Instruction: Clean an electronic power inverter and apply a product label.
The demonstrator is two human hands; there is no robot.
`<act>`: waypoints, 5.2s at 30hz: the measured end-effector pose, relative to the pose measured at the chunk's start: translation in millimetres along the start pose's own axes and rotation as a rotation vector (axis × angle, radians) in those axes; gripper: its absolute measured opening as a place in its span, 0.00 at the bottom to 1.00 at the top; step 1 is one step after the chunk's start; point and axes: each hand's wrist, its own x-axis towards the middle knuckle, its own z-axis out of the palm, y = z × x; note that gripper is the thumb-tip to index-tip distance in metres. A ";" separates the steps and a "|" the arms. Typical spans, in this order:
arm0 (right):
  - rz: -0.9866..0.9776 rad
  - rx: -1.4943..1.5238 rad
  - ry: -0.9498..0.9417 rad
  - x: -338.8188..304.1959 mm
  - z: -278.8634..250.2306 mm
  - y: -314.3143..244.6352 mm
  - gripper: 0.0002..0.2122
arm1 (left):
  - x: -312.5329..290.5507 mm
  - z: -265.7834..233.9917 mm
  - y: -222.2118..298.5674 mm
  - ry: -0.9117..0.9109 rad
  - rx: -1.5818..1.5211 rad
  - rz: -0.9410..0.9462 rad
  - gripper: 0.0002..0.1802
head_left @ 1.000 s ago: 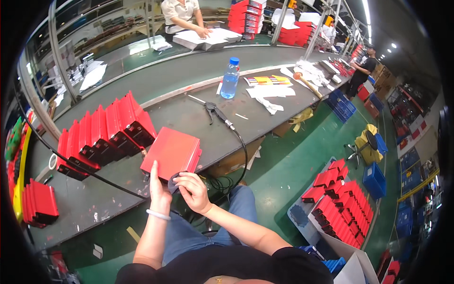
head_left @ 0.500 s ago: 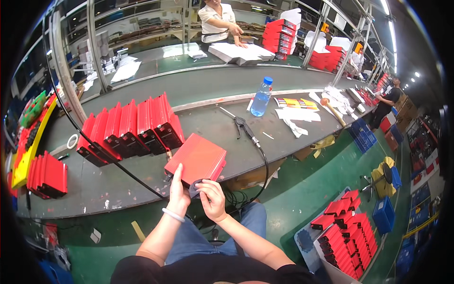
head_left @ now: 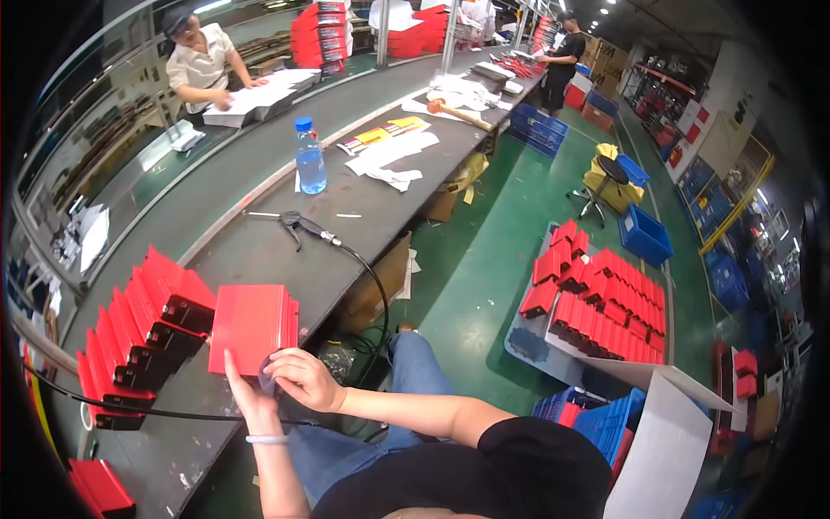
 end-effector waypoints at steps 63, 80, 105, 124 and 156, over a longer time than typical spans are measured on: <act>0.024 0.038 -0.052 1.0 3.5 -0.7 0.04 | 10.6 -14.8 2.4 -0.115 -0.026 -0.019 0.30; -0.081 -0.015 -0.045 -1.6 9.5 13.2 0.05 | 4.5 -3.6 0.7 -0.074 0.011 -0.011 0.30; -0.344 -0.374 -0.247 73.0 -47.2 44.2 0.04 | 6.2 31.5 -6.5 -0.089 -0.230 0.030 0.24; -0.191 -0.377 -0.936 80.5 26.6 -8.3 0.24 | -22.4 3.5 -6.7 0.018 -0.236 0.060 0.40; -0.005 0.060 -1.201 105.3 -12.8 5.9 0.25 | -15.5 -2.4 -0.2 0.018 -0.322 -0.003 0.43</act>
